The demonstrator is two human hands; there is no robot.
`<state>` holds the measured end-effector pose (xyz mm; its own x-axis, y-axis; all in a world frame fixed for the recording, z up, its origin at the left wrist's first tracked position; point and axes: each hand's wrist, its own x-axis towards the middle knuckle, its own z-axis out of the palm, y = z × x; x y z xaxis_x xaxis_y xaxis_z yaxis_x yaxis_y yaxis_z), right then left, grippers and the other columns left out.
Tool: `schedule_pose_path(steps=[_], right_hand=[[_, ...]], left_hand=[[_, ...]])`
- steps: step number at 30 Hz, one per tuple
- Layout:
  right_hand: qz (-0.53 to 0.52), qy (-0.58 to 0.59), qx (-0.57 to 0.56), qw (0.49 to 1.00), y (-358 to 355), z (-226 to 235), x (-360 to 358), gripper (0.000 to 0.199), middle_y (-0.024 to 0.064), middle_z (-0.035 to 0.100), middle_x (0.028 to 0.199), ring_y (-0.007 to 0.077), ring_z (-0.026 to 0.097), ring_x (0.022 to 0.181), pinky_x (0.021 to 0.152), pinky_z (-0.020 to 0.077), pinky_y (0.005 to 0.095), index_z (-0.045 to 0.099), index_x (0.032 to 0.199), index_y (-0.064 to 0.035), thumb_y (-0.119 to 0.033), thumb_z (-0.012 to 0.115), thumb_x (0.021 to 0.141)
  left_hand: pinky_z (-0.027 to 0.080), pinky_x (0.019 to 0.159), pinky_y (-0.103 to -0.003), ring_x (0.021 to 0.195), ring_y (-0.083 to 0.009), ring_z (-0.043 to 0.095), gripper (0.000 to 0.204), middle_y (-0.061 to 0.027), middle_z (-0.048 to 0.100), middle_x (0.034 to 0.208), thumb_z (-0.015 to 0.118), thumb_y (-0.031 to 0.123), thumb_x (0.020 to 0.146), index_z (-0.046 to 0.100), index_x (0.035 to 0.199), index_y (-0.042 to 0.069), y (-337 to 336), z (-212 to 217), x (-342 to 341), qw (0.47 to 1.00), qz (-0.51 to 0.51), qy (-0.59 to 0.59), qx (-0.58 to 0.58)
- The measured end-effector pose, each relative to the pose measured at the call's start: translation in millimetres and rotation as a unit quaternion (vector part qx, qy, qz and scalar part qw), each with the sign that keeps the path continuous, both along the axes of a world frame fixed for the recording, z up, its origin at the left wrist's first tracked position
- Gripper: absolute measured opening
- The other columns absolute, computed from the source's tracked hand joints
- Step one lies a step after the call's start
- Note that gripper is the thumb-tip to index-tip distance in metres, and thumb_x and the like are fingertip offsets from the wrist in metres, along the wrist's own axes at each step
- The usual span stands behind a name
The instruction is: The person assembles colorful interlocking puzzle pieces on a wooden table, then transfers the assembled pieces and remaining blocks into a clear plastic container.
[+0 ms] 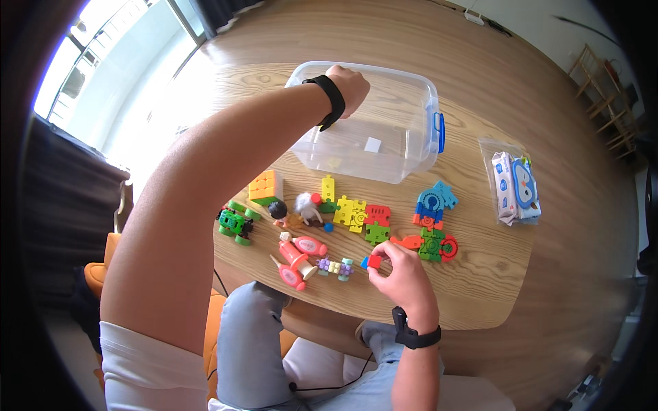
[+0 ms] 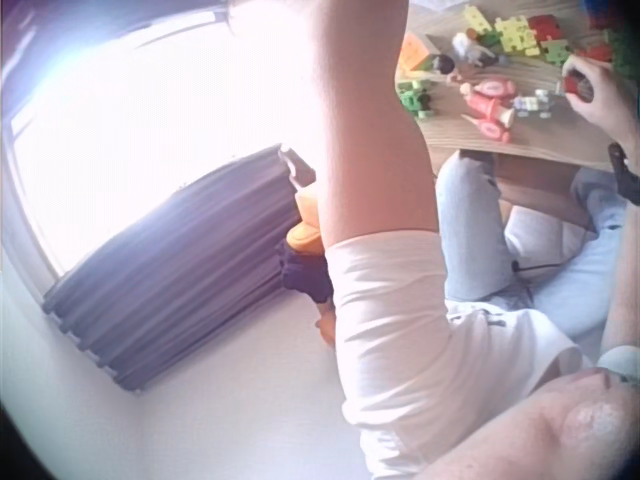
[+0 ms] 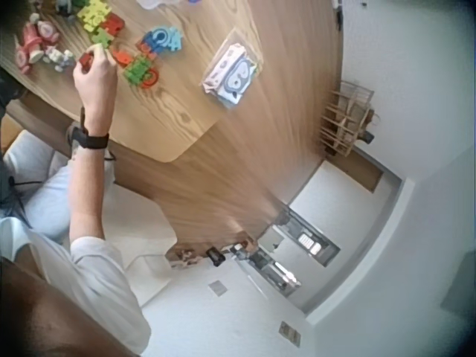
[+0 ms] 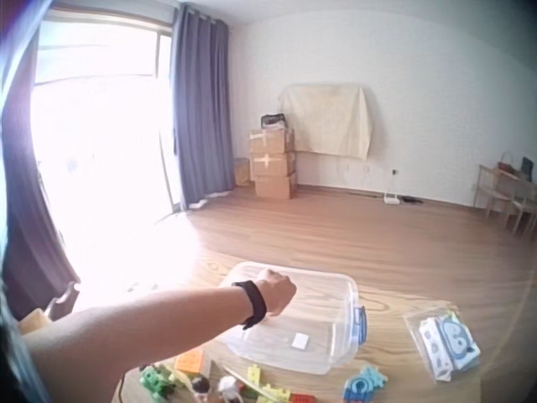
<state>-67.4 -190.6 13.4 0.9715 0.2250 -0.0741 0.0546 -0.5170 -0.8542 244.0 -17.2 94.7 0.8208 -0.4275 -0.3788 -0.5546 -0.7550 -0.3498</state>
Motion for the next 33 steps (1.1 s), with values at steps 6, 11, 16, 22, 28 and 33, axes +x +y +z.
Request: schedule_pose_path(steps=[6, 11, 16, 22, 28, 33], right_hand=[[-0.001, -0.016, -0.012, 1.0, -1.2, -0.7, 2.1, 0.02, 0.0168, 0.071, 0.091, 0.0371, 0.069, 0.085, 0.073, 0.0554, 0.046, 0.065, 0.098, -0.0027, -0.006, 0.077, 0.082], [0.006, 0.001, -0.02, 1.0, -0.1, 1.0, 2.6, 0.02, 0.0161, 0.073, 0.092, 0.0339, 0.071, 0.089, 0.078, 0.0564, 0.042, 0.065, 0.097, -0.0014, -0.004, 0.077, 0.082], [0.003, -0.022, -0.014, 1.0, -1.7, -2.0, 1.8, 0.02, 0.0141, 0.069, 0.088, 0.036, 0.067, 0.084, 0.072, 0.0537, 0.0465, 0.062, 0.097, -0.0042, -0.006, 0.076, 0.083], [0.007, -0.015, -0.012, 1.0, 0.0, -5.1, 1.3, 0.019, 0.0138, 0.069, 0.088, 0.036, 0.067, 0.084, 0.072, 0.0538, 0.0465, 0.062, 0.096, -0.0047, -0.007, 0.076, 0.083], [0.005, -0.023, -0.013, 1.0, -0.9, -8.1, 1.0, 0.019, 0.0141, 0.069, 0.088, 0.036, 0.067, 0.084, 0.072, 0.0535, 0.0469, 0.062, 0.096, -0.0049, -0.009, 0.076, 0.084], [0.01, 0.006, -0.036, 0.999, -0.5, 1.9, 0.0, 0.022, 0.0159, 0.072, 0.096, 0.035, 0.07, 0.093, 0.079, 0.0557, 0.0441, 0.064, 0.099, -0.0034, -0.008, 0.078, 0.083]], left_hand=[[0.059, 0.076, -0.038, 0.091, -0.0294, 0.076, 0.034, -0.0129, 0.079, 0.096, 0.092, 0.019, 0.073, 0.08, 0.102, 0.005, 1.5, -20.8, 5.7, 0.999, 0.029, 0.022, -0.023], [0.059, 0.075, -0.038, 0.091, -0.0294, 0.076, 0.036, -0.0131, 0.079, 0.095, 0.093, 0.018, 0.069, 0.08, 0.1, 0.004, 5.0, -34.8, 10.9, 0.998, 0.053, 0.04, -0.016], [0.06, 0.076, -0.04, 0.092, -0.0308, 0.076, 0.031, -0.0129, 0.078, 0.095, 0.091, 0.017, 0.069, 0.08, 0.096, 0.006, 1.2, -49.8, 11.8, 0.998, 0.055, 0.013, -0.01], [0.061, 0.077, -0.042, 0.096, -0.0336, 0.076, 0.028, -0.0149, 0.078, 0.102, 0.089, 0.017, 0.074, 0.08, 0.098, 0.006, 5.5, -69.2, 8.8, 0.998, 0.013, -0.052, -0.024], [0.062, 0.076, -0.041, 0.097, -0.0349, 0.076, 0.028, -0.0169, 0.077, 0.105, 0.088, 0.018, 0.078, 0.079, 0.1, 0.004, 6.2, -66.5, 4.0, 0.997, 0.032, -0.048, -0.044], [0.061, 0.07, -0.039, 0.092, -0.0312, 0.076, 0.027, -0.0173, 0.076, 0.101, 0.082, 0.017, 0.08, 0.076, 0.101, 0.001, -3.0, -13.5, 2.6, 0.994, 0.083, 0.043, -0.061]])
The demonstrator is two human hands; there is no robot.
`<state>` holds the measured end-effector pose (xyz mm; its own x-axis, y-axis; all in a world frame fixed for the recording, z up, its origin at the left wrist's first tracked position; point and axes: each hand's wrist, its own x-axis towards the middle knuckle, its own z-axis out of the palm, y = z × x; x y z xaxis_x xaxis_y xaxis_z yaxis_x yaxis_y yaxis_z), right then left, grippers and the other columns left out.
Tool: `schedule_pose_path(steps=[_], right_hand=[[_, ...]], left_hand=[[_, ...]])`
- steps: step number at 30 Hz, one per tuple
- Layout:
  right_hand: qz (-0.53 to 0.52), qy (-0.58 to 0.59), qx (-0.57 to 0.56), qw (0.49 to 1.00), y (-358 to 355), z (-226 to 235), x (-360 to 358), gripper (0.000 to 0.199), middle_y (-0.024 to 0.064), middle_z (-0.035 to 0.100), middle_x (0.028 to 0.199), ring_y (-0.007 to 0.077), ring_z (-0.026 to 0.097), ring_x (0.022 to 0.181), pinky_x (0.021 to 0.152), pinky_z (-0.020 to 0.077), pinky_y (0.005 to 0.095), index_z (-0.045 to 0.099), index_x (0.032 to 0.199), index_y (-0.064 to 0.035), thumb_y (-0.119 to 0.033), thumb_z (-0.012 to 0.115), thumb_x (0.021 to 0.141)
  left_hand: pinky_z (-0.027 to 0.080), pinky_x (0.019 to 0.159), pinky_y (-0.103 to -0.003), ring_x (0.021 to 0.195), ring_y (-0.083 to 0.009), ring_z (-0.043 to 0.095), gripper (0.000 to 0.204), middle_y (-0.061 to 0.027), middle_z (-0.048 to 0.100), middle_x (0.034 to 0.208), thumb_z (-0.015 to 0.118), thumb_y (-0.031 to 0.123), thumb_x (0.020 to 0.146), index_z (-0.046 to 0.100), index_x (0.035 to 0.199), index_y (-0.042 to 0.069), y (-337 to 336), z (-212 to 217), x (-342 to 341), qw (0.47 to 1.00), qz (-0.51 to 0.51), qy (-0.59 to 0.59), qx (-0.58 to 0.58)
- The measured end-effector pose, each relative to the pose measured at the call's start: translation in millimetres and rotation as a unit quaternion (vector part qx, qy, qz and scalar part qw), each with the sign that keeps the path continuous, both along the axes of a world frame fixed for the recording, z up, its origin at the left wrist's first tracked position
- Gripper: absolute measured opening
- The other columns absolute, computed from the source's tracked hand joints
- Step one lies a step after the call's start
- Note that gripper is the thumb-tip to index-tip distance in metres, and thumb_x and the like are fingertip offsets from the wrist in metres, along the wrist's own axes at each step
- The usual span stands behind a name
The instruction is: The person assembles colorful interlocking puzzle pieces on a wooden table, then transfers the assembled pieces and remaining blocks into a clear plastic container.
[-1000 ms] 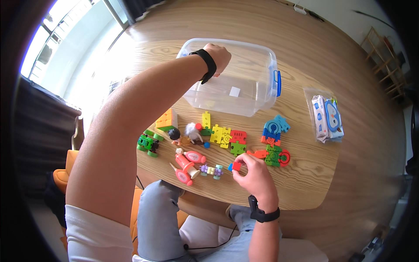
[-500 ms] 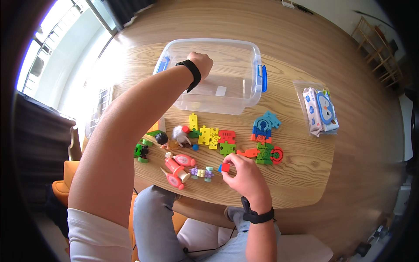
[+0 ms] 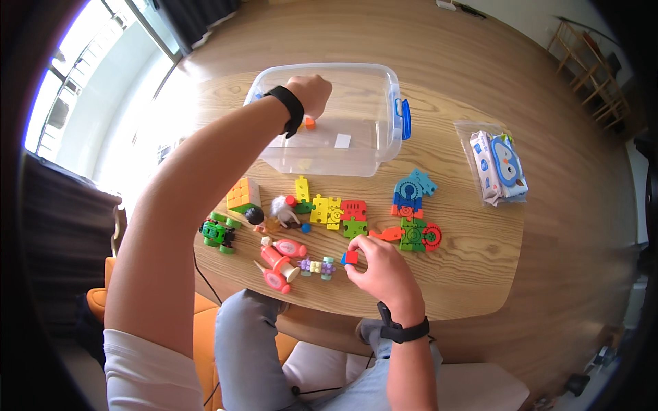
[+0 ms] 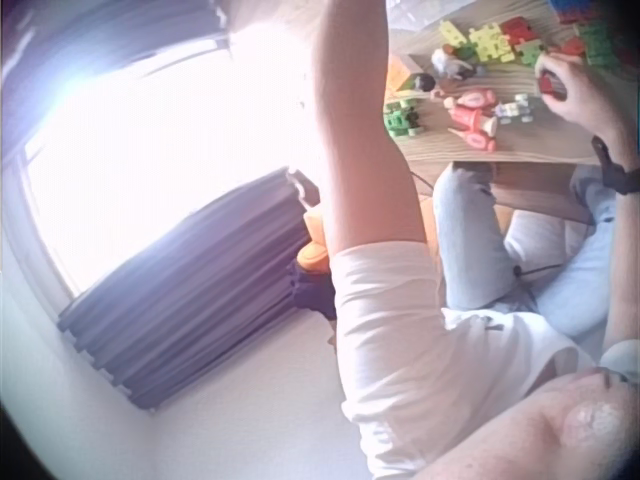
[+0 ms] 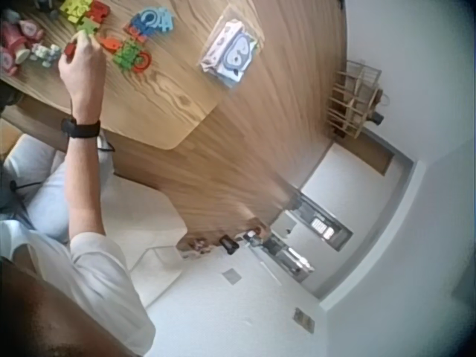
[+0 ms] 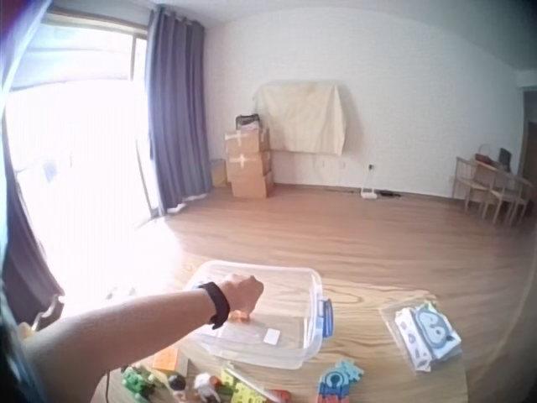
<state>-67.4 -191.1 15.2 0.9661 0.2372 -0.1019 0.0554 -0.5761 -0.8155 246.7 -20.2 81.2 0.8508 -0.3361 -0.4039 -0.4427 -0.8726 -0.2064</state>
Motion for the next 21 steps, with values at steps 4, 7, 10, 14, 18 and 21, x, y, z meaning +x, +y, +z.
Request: schedule_pose_path(steps=[4, 7, 10, 14, 18, 21], right_hand=[[0.0, -0.02, -0.002, 1.0, 1.4, -2.1, -5.1, 0.024, 0.0138, 0.07, 0.095, 0.0372, 0.069, 0.091, 0.078, 0.0563, 0.0482, 0.062, 0.099, -0.0055, -0.011, 0.079, 0.083], [-0.021, 0.015, -0.028, 0.999, -1.0, -1.2, -6.1, 0.026, 0.0158, 0.072, 0.102, 0.0355, 0.07, 0.097, 0.081, 0.0556, 0.0452, 0.064, 0.102, -0.0046, -0.01, 0.08, 0.082], [-0.015, 0.021, -0.05, 0.998, 1.0, 0.8, -6.8, 0.024, 0.0165, 0.07, 0.1, 0.0376, 0.068, 0.094, 0.08, 0.0554, 0.0466, 0.064, 0.101, -0.0047, -0.01, 0.079, 0.083], [-0.015, -0.013, -0.032, 0.999, -0.8, -8.7, -8.9, 0.023, 0.0177, 0.069, 0.098, 0.0395, 0.067, 0.092, 0.078, 0.0548, 0.0484, 0.064, 0.101, -0.0026, -0.01, 0.077, 0.083], [-0.02, -0.046, -0.023, 0.998, 2.3, -11.4, -12.4, 0.024, 0.018, 0.069, 0.097, 0.0401, 0.067, 0.093, 0.078, 0.0541, 0.0494, 0.064, 0.1, -0.0004, -0.009, 0.076, 0.083], [-0.006, -0.066, -0.034, 0.997, 2.9, -16.6, -13.6, 0.021, 0.0164, 0.067, 0.091, 0.0382, 0.067, 0.09, 0.076, 0.0546, 0.0503, 0.062, 0.099, -0.0025, -0.01, 0.074, 0.084]], left_hand=[[0.059, 0.07, -0.036, 0.078, -0.0269, 0.074, 0.031, -0.0144, 0.076, 0.09, 0.076, 0.025, 0.086, 0.073, 0.109, 0.004, 4.2, 44.9, -3.8, 0.99, -0.022, -0.108, -0.089], [0.058, 0.069, -0.034, 0.074, -0.0244, 0.073, 0.022, -0.0111, 0.074, 0.083, 0.072, 0.018, 0.09, 0.073, 0.109, 0.007, -3.6, 88.5, -58.9, 0.937, -0.08, -0.187, -0.284], [0.055, 0.063, -0.03, 0.068, -0.0181, 0.071, 0.011, -0.0072, 0.073, 0.08, 0.07, 0.008, 0.09, 0.071, 0.101, 0.005, -9.0, 99.9, -131.1, 0.901, -0.089, -0.066, -0.418], [0.057, 0.065, -0.035, 0.071, -0.0216, 0.071, 0.025, -0.0095, 0.071, 0.087, 0.073, 0.009, 0.088, 0.066, 0.112, 0.005, -7.9, 60.3, -212.1, 0.909, -0.152, 0.074, -0.381], [0.059, 0.08, -0.045, 0.096, -0.0349, 0.068, 0.044, -0.0142, 0.063, 0.107, 0.079, 0.022, 0.088, 0.06, 0.123, 0.004, 1.2, 16.0, -259.3, 0.924, -0.178, 0.126, -0.314], [0.059, 0.073, -0.043, 0.091, -0.0322, 0.07, 0.036, -0.0132, 0.061, 0.095, 0.073, 0.01, 0.084, 0.061, 0.117, 0.002, 4.2, -7.6, -267.2, 0.912, -0.232, 0.064, -0.332]])
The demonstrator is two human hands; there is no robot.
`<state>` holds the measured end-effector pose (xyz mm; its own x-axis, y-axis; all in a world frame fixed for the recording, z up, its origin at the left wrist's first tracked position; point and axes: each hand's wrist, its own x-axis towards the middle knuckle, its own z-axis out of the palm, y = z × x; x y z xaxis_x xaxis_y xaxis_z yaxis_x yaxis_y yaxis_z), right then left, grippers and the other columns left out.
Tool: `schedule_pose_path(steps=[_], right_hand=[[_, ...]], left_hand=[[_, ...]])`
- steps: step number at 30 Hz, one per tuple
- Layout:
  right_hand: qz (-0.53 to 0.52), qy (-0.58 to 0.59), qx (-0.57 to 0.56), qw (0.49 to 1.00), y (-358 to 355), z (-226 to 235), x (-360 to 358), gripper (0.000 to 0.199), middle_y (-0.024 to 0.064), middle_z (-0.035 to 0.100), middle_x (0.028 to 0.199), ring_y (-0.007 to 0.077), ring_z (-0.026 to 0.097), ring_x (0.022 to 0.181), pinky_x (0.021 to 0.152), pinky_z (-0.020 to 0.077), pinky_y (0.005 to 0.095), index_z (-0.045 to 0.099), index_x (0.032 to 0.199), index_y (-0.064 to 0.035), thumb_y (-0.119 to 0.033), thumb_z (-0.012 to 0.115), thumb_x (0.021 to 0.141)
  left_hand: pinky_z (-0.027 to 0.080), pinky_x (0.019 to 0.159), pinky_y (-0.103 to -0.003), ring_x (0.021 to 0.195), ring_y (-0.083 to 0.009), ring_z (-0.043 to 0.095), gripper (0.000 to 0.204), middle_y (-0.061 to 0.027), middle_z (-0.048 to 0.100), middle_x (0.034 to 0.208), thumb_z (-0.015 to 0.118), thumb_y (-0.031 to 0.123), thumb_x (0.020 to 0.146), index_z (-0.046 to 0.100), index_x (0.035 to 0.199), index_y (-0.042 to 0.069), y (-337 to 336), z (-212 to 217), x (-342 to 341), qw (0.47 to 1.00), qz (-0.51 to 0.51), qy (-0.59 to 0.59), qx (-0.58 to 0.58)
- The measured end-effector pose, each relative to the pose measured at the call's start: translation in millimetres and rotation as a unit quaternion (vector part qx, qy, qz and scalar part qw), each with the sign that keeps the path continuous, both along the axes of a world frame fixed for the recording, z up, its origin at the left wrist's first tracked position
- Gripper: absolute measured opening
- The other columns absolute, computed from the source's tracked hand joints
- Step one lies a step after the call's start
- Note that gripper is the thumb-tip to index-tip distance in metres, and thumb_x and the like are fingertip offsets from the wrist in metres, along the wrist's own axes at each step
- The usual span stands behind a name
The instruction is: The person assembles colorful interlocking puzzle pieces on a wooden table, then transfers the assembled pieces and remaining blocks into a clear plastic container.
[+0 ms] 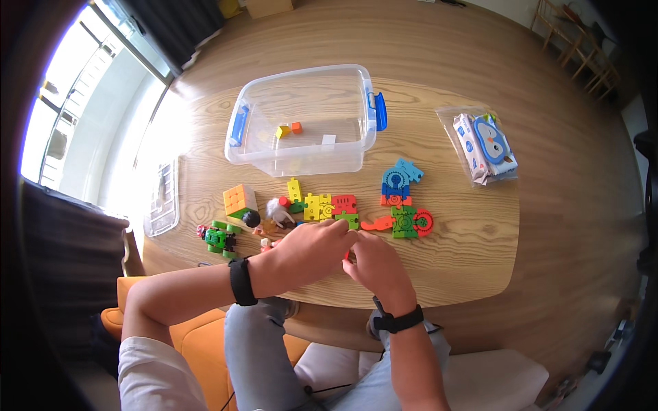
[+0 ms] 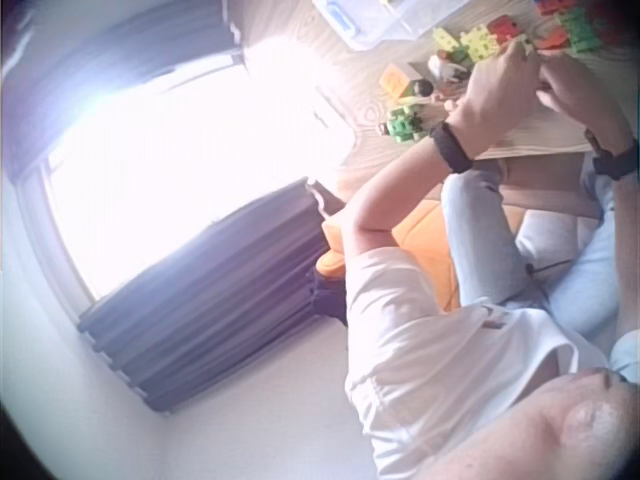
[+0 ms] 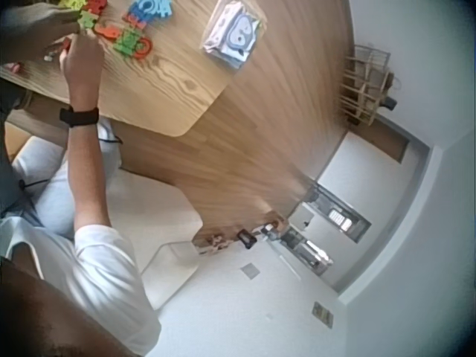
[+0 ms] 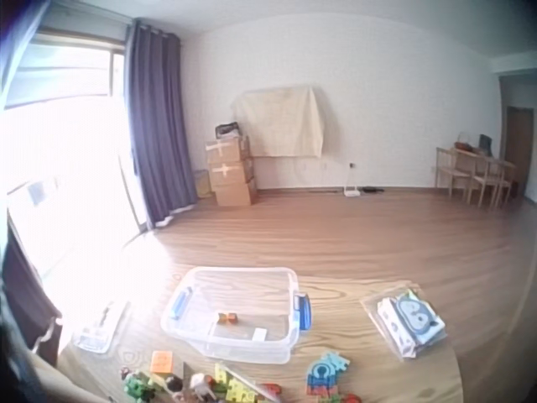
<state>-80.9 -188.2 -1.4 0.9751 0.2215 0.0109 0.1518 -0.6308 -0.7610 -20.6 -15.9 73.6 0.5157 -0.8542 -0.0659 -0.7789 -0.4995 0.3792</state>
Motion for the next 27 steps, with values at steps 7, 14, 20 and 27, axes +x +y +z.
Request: schedule_pose_path(steps=[7, 14, 20, 27], right_hand=[[-0.009, 0.003, 0.009, 1.0, -1.6, -4.7, 2.5, 0.028, 0.018, 0.068, 0.094, 0.0405, 0.066, 0.09, 0.076, 0.0534, 0.0506, 0.06, 0.098, -0.0018, -0.01, 0.077, 0.078], [-0.011, 0.012, -0.021, 1.0, 0.7, -3.5, 5.1, 0.028, 0.0178, 0.07, 0.089, 0.04, 0.069, 0.087, 0.073, 0.0562, 0.0514, 0.058, 0.093, -0.0027, -0.013, 0.079, 0.078], [-0.025, 0.024, -0.006, 0.999, 1.5, -9.1, 7.0, 0.034, 0.0172, 0.071, 0.09, 0.0414, 0.069, 0.087, 0.071, 0.0553, 0.0515, 0.059, 0.091, -0.003, -0.01, 0.084, 0.07], [-0.015, 0.017, -0.018, 1.0, 1.0, -5.9, 6.9, 0.025, 0.0152, 0.071, 0.087, 0.0365, 0.071, 0.085, 0.073, 0.0574, 0.0482, 0.062, 0.094, -0.0054, -0.013, 0.079, 0.078]], left_hand=[[0.059, 0.068, -0.042, 0.081, -0.0315, 0.072, 0.011, -0.0135, 0.066, 0.085, 0.07, 0.004, 0.08, 0.067, 0.09, 0.001, -6.1, -2.0, 0.0, 0.999, 0.008, -0.028, 0.026], [0.058, 0.07, -0.043, 0.079, -0.0335, 0.07, 0.011, -0.0129, 0.066, 0.083, 0.071, 0.005, 0.081, 0.063, 0.087, 0.002, -3.2, -14.0, -2.6, 0.999, 0.01, 0.029, 0.031], [0.058, 0.069, -0.041, 0.081, -0.0317, 0.071, 0.009, -0.0118, 0.066, 0.087, 0.069, 0.004, 0.081, 0.063, 0.088, 0.002, -0.3, -22.5, -2.9, 1.0, -0.011, 0.02, 0.019], [0.058, 0.07, -0.041, 0.083, -0.0318, 0.071, 0.013, -0.0128, 0.065, 0.089, 0.07, 0.006, 0.081, 0.064, 0.092, 0.002, 3.8, -2.7, 7.7, 0.999, -0.016, 0.011, 0.046]])
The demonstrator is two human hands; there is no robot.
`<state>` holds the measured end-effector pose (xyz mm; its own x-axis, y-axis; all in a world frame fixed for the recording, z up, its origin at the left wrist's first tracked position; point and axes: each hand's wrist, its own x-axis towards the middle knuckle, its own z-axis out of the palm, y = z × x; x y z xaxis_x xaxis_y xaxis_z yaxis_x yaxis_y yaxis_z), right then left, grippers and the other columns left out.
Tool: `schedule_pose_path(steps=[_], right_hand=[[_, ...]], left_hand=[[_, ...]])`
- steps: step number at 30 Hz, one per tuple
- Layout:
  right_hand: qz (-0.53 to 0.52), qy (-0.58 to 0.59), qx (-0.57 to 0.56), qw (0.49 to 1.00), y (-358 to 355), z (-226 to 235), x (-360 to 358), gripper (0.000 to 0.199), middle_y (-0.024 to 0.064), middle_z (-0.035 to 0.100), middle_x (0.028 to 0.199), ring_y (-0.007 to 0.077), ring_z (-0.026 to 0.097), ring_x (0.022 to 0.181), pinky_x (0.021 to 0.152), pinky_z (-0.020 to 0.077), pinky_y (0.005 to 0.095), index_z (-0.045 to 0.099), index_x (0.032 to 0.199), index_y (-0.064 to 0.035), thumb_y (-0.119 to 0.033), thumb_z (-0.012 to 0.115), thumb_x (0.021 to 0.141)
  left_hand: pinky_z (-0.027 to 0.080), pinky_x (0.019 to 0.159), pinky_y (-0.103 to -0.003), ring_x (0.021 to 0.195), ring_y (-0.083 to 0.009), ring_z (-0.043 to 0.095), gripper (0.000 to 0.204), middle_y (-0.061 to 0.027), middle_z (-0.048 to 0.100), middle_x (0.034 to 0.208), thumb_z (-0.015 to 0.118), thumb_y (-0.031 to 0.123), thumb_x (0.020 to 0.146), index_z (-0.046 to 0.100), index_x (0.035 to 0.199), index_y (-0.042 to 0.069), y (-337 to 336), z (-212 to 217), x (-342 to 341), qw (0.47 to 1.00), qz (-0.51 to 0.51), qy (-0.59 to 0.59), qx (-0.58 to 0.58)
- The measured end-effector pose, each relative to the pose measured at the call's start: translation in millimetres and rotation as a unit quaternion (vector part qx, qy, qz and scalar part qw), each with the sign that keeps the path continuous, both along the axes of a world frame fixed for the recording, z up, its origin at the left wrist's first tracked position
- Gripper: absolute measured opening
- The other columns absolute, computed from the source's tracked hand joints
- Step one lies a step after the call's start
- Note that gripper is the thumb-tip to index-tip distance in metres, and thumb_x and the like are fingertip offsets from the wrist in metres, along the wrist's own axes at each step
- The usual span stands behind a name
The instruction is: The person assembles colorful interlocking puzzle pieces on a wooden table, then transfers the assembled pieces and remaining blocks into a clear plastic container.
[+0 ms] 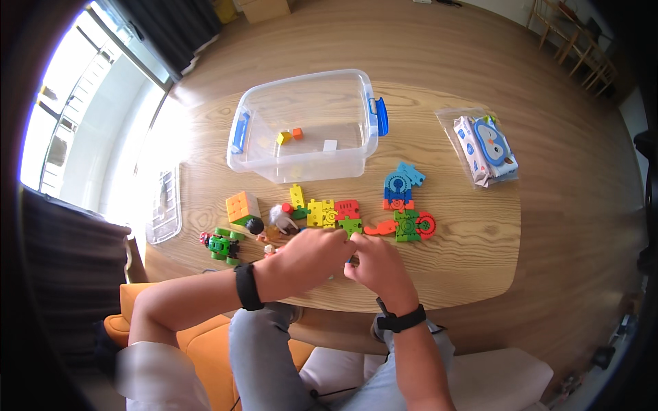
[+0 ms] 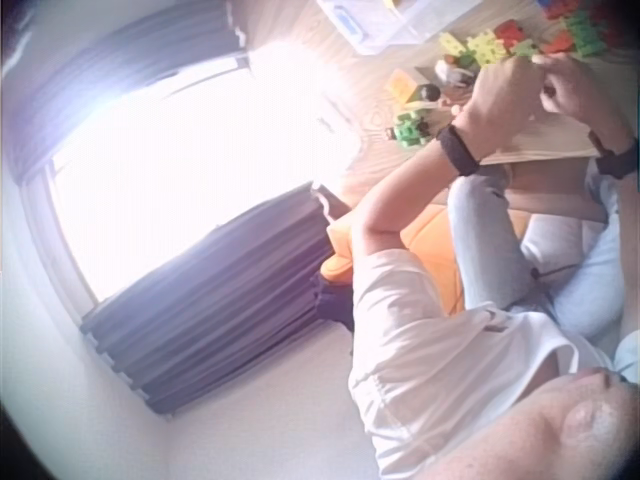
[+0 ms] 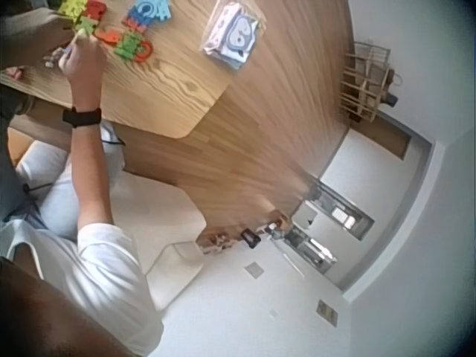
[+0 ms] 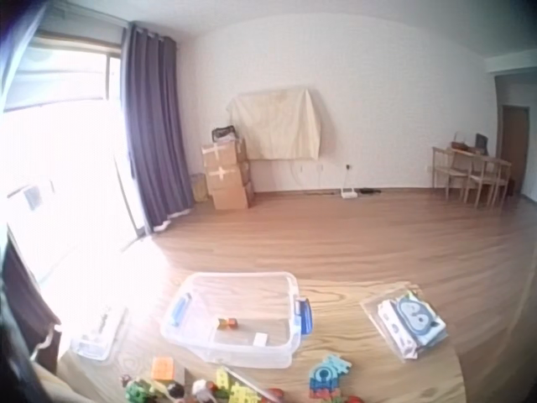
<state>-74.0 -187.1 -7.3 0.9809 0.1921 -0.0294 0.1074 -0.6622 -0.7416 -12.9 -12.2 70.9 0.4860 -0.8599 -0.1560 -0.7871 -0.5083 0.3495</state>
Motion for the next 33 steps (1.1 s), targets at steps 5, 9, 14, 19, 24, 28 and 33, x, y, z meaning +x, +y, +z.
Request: schedule_pose_path(steps=[5, 9, 14, 19, 24, 28, 33], right_hand=[[-0.006, 0.033, -0.02, 0.999, 1.9, 6.0, 2.1, 0.024, 0.0145, 0.071, 0.085, 0.035, 0.071, 0.082, 0.072, 0.0568, 0.0474, 0.063, 0.093, -0.0054, -0.014, 0.079, 0.078], [-0.016, 0.035, -0.007, 0.999, 2.5, 1.5, 2.4, 0.024, 0.0156, 0.07, 0.083, 0.0369, 0.069, 0.079, 0.07, 0.0547, 0.0482, 0.06, 0.092, -0.0047, -0.015, 0.078, 0.078], [-0.011, 0.023, -0.017, 1.0, 1.5, 2.4, 3.1, 0.024, 0.0163, 0.07, 0.083, 0.0365, 0.07, 0.08, 0.071, 0.0561, 0.0483, 0.061, 0.093, -0.0038, -0.013, 0.078, 0.078], [0.013, 0.029, -0.042, 0.999, 4.6, 8.4, 4.1, 0.023, 0.0157, 0.072, 0.086, 0.0353, 0.072, 0.083, 0.075, 0.0587, 0.0477, 0.063, 0.096, -0.0031, -0.01, 0.076, 0.079], [0.012, -0.005, -0.039, 0.999, 7.3, -0.2, 2.7, 0.02, 0.0159, 0.071, 0.088, 0.0358, 0.071, 0.084, 0.076, 0.0577, 0.0474, 0.064, 0.096, -0.0031, -0.008, 0.075, 0.079], [0.004, 0.003, -0.037, 0.999, 1.4, -2.7, 2.2, 0.021, 0.0159, 0.071, 0.09, 0.0366, 0.071, 0.085, 0.077, 0.0576, 0.0478, 0.066, 0.097, -0.003, -0.007, 0.076, 0.079], [0.013, 0.008, -0.038, 0.999, 5.9, 3.6, 0.5, 0.022, 0.0157, 0.071, 0.092, 0.0365, 0.071, 0.086, 0.079, 0.0582, 0.0477, 0.066, 0.099, -0.003, -0.008, 0.077, 0.08]], left_hand=[[0.059, 0.075, -0.041, 0.086, -0.0323, 0.071, 0.022, -0.0138, 0.071, 0.098, 0.072, 0.005, 0.086, 0.072, 0.108, 0.004, 11.0, 68.6, 37.3, 0.997, 0.069, 0.009, -0.033], [0.059, 0.072, -0.031, 0.081, -0.0189, 0.072, 0.022, -0.0109, 0.075, 0.098, 0.079, 0.002, 0.083, 0.076, 0.105, 0.004, 16.2, 120.7, 66.5, 0.982, 0.148, -0.067, -0.098], [0.06, 0.074, -0.036, 0.081, -0.028, 0.072, 0.012, -0.0155, 0.076, 0.092, 0.078, 0.007, 0.085, 0.076, 0.096, 0.002, 16.0, 126.7, 124.3, 0.969, 0.17, -0.164, -0.075], [0.059, 0.078, -0.034, 0.086, -0.0274, 0.073, 0.017, -0.0158, 0.077, 0.095, 0.082, 0.008, 0.081, 0.077, 0.096, 0.002, 21.1, 94.0, 186.9, 0.98, 0.153, -0.12, 0.029], [0.059, 0.075, -0.037, 0.083, -0.0284, 0.072, 0.019, -0.0179, 0.076, 0.092, 0.085, 0.008, 0.078, 0.077, 0.094, 0.001, 9.2, 59.2, 226.7, 0.972, 0.167, -0.096, 0.138], [0.058, 0.075, -0.033, 0.087, -0.0276, 0.071, 0.023, -0.0156, 0.078, 0.095, 0.088, 0.009, 0.082, 0.078, 0.101, 0.001, -22.9, 44.9, 229.8, 0.949, 0.161, -0.102, 0.252], [0.06, 0.074, -0.04, 0.085, -0.035, 0.074, 0.021, -0.0183, 0.075, 0.088, 0.086, 0.009, 0.075, 0.076, 0.092, 0.002, -3.5, 0.9, 251.9, 0.948, 0.127, -0.166, 0.24]])
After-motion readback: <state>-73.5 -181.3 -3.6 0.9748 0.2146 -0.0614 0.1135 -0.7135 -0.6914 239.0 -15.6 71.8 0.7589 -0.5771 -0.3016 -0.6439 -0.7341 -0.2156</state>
